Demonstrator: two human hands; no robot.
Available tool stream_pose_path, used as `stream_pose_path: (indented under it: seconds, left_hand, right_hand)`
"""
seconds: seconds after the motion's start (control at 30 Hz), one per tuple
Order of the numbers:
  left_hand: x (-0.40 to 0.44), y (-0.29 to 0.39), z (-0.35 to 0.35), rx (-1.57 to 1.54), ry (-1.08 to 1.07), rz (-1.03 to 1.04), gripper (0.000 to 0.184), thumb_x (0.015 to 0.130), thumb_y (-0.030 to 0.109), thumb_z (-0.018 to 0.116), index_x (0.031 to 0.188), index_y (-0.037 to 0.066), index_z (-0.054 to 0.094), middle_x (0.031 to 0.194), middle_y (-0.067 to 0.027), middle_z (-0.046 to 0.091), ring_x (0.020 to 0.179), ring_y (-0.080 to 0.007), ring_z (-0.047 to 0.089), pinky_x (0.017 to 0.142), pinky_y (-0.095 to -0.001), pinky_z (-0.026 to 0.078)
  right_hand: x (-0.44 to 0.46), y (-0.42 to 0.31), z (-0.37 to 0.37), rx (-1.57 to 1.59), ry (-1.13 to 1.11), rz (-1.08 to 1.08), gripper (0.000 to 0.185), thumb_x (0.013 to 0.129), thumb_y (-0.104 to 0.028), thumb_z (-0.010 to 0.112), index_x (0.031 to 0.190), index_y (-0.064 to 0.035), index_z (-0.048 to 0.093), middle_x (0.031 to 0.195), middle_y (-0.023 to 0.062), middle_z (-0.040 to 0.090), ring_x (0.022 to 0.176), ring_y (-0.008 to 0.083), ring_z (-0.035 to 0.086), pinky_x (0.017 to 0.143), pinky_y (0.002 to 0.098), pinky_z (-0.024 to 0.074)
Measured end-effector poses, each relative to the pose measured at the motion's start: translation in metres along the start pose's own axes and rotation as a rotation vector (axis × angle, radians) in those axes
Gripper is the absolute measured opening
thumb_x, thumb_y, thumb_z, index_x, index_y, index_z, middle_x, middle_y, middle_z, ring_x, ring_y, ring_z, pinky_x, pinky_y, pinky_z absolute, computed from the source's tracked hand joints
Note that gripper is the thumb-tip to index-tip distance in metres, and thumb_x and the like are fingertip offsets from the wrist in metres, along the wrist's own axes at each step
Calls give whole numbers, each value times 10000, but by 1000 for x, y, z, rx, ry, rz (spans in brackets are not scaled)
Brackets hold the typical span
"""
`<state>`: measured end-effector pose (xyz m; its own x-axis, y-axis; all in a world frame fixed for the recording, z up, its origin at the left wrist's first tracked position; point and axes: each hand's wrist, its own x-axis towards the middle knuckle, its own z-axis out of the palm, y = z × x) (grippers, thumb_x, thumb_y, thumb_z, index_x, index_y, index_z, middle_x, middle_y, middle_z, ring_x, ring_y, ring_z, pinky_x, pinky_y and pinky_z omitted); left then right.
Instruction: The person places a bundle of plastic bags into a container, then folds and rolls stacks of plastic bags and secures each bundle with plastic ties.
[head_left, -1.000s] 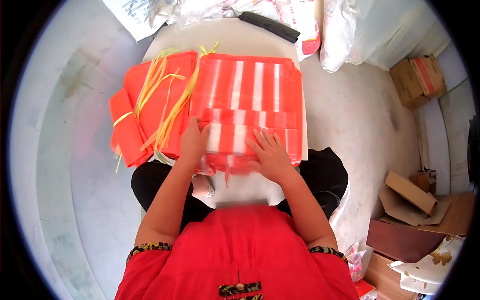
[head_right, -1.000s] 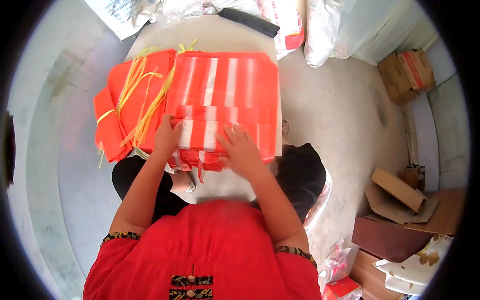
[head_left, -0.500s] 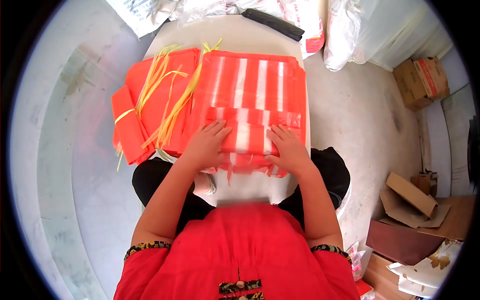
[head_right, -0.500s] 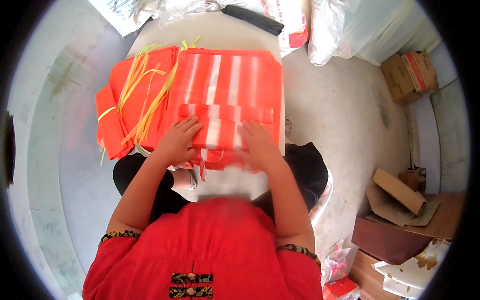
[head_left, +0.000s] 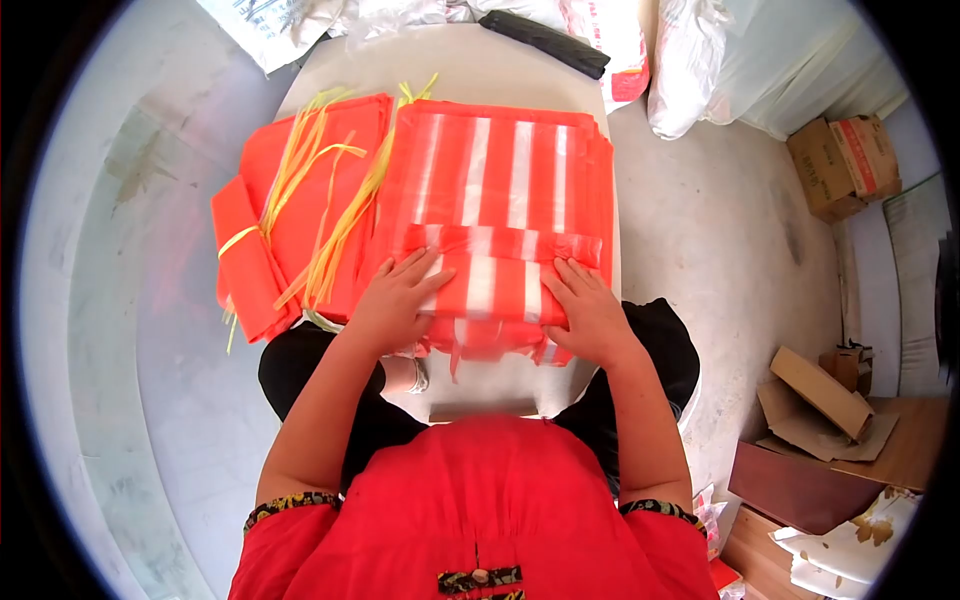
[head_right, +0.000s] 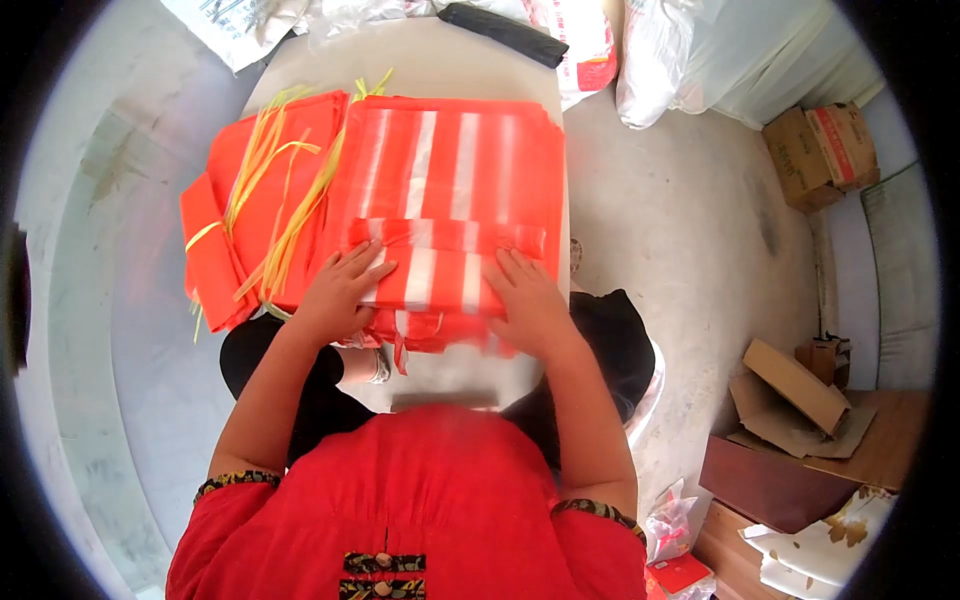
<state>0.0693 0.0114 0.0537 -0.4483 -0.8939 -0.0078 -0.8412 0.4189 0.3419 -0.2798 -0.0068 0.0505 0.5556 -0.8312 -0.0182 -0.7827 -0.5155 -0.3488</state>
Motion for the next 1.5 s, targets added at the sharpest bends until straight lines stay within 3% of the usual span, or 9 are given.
stream_pose_path:
  seconds: [0.33,0.67,0.77,0.8,0.87,0.93,1.03,1.17,1.5]
  left_hand:
    - [-2,-1,1,17,21,-13,708,796,130,739,1480,240,592,1664,-133,401,1546,-333,367,1211,-616,328]
    - [8,-8,-28,-23,-55,37,543,857,125,752,1388,221,689,1540,-179,549,1444,-360,502,1158,-530,417]
    - [19,-31,-33,-341,-146,-102,508,885,154,749,1387,198,685,1422,-196,640,1310,-355,616,1068,-455,497]
    - [31,-23,-57,-395,-282,-341,492,904,202,754,1381,120,670,1330,-198,690,1211,-350,672,1010,-408,532]
    - [41,-31,-61,-322,113,-368,538,891,232,776,1393,85,649,1342,-198,680,1221,-362,662,1009,-414,531]
    - [48,-31,-68,-299,351,-315,597,879,254,794,1416,62,618,1384,-195,653,1264,-364,633,1036,-429,516]
    - [59,-19,-67,-265,388,-138,690,854,234,817,1470,58,563,1494,-173,577,1386,-347,544,1130,-456,453]
    - [75,-6,-22,-41,228,45,765,826,158,797,1529,88,505,1629,-125,445,1544,-306,368,1255,-513,316]
    - [95,-12,12,32,175,81,669,845,59,632,1503,28,511,1623,-121,461,1530,-293,395,1241,-483,342]
  right_hand:
    - [1,-2,4,62,30,8,751,822,-256,774,1503,-67,520,1624,228,420,1517,412,376,1254,531,293]
    - [19,-3,-37,116,-194,107,706,801,-134,716,1489,-99,562,1572,144,519,1453,352,481,1176,442,439]
    - [41,3,-77,322,-352,283,711,806,-132,727,1496,-98,557,1549,143,541,1422,347,512,1164,428,444]
    - [55,1,-103,403,-397,400,707,818,-142,734,1500,-92,552,1540,151,547,1412,347,520,1164,425,441]
    - [63,15,-107,382,-205,458,675,858,-198,742,1494,-80,549,1512,176,561,1399,358,524,1161,430,436]
    - [63,45,-83,167,267,324,630,915,-290,744,1473,-68,554,1473,212,579,1393,378,517,1155,448,434]
    - [70,34,-63,278,389,249,707,886,-222,790,1513,-47,515,1496,192,565,1394,364,523,1180,434,409]
    - [85,-1,-15,-31,257,-95,732,837,-158,798,1506,-55,519,1575,170,496,1490,353,428,1231,498,341]
    - [123,-15,18,-7,198,-133,652,809,-59,765,1432,-76,575,1535,131,533,1474,325,448,1212,491,374]
